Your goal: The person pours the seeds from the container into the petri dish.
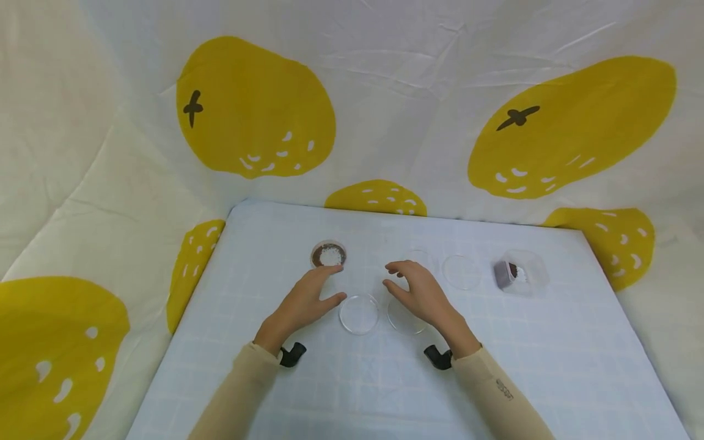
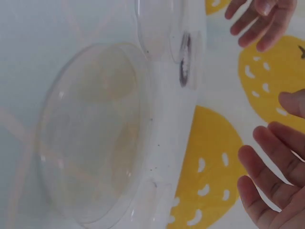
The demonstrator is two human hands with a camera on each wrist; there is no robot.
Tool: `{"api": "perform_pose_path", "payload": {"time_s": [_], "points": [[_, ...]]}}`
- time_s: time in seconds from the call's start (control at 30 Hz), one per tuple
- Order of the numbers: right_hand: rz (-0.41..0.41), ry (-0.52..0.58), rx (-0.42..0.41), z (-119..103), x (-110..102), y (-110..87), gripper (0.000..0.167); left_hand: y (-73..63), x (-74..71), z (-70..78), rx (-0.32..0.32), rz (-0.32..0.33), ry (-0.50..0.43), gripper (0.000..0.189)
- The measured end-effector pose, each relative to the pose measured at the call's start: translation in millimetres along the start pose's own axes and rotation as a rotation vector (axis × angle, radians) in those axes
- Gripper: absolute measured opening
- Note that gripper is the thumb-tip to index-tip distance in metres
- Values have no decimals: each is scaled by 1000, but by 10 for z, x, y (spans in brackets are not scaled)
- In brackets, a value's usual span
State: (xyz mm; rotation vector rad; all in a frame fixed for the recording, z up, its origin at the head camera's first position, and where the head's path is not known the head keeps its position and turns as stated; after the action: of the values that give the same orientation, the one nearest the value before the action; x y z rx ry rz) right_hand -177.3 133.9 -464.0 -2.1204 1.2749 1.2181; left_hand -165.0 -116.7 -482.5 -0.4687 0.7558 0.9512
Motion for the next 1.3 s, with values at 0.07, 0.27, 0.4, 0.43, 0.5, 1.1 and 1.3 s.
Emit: {"api": "perform_pose_path", "payload": {"time_s": [0.07,0.27,0.4,0.43,0.5,1.1,1.3], "points": [[23,0,-3,7,5,-70,35,-19,56,32,11,4,-4,58],[69,16,-11,20,33,-214,31,-49,176,121,17,-4,-11,57],[73,26,7,41,31,-265,31,-59,205,158,31,2,-13,56],[79,24,11,51,23,-278,32,-59,208,166,37,6,-13,56],[105,20,14,74,-10,-307,33,-53,214,172,45,10,-9,56],[451,-65,157,769,-577,-936,42,423,299,356,126,-45,77,61],[516,-75,297,1021,-775,-1221,47,677,308,425,127,-106,97,65]]}}
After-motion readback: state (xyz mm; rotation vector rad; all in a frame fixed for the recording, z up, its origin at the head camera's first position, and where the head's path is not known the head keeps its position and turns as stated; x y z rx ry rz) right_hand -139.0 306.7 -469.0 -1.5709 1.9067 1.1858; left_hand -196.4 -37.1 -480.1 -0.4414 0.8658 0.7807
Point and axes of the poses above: each hand's wrist, its own y-axis towards the middle knuckle, its own x-axis out of the palm, z = x × y, the point moved 4 cm from there along y, towards the middle knuckle, and after that the axes turned 10 degrees about -z, right-handed, at the moved point
